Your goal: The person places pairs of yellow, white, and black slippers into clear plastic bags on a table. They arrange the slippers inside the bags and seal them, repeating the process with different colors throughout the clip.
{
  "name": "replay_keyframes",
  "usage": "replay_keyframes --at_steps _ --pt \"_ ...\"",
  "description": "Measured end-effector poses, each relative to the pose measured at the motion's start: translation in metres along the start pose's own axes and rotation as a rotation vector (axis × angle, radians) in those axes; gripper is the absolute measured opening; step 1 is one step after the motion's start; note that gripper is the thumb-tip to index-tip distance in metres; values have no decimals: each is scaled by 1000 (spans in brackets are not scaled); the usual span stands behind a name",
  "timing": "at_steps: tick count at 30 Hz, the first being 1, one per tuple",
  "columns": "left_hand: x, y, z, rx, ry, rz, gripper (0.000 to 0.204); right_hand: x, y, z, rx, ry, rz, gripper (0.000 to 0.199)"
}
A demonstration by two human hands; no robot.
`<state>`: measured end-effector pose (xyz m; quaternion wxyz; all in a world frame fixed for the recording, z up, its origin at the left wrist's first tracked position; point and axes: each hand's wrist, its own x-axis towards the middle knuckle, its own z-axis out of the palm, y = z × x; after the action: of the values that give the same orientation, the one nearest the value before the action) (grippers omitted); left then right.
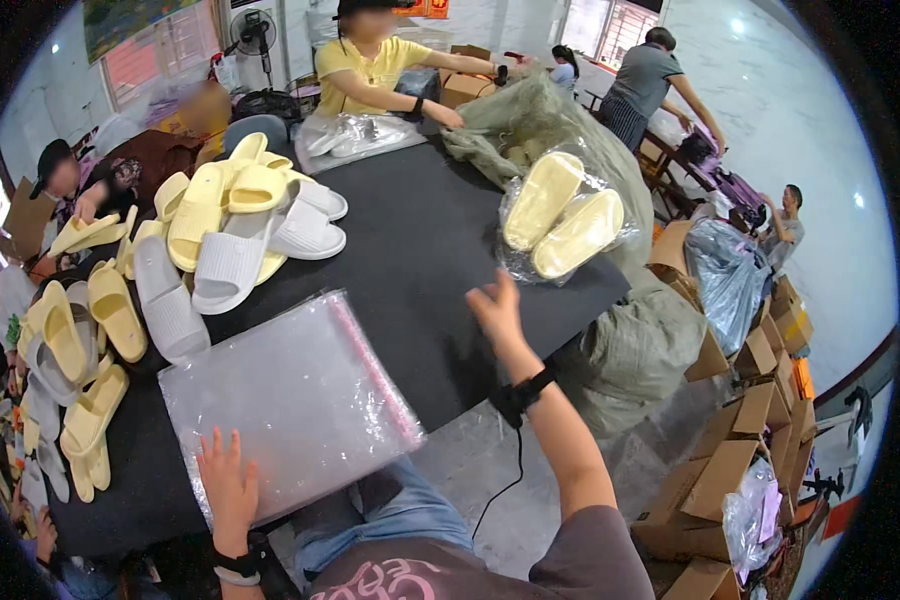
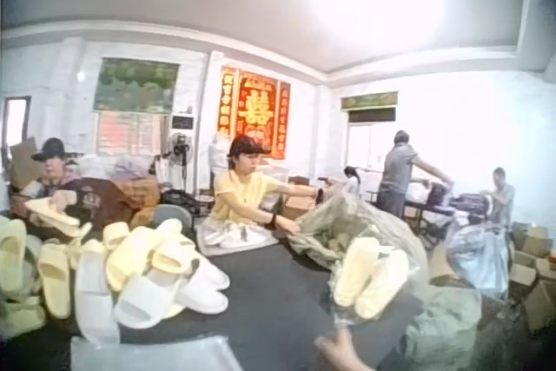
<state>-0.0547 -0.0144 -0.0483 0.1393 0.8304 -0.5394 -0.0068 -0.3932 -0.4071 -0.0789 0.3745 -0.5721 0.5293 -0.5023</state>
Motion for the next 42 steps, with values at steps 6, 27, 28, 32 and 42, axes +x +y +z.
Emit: replay_keyframes --at_steps 6,27,28,32,42 --pt "4 -1 35 74 -24 6 63 137 84 -159 542 506 421 111" --pt "0 -21 45 104 86 35 61 -68 -141 8 -387 -113 -976 52" --pt "-2 -23 46 102 98 53 60 -97 -147 16 -437 -195 -1010 54" --pt "2 -14 49 110 47 4 57 -173 -137 55 -545 -605 -1225 57" --pt "0 -16 46 53 181 12 59 -207 -117 93 -519 -894 -1049 58"
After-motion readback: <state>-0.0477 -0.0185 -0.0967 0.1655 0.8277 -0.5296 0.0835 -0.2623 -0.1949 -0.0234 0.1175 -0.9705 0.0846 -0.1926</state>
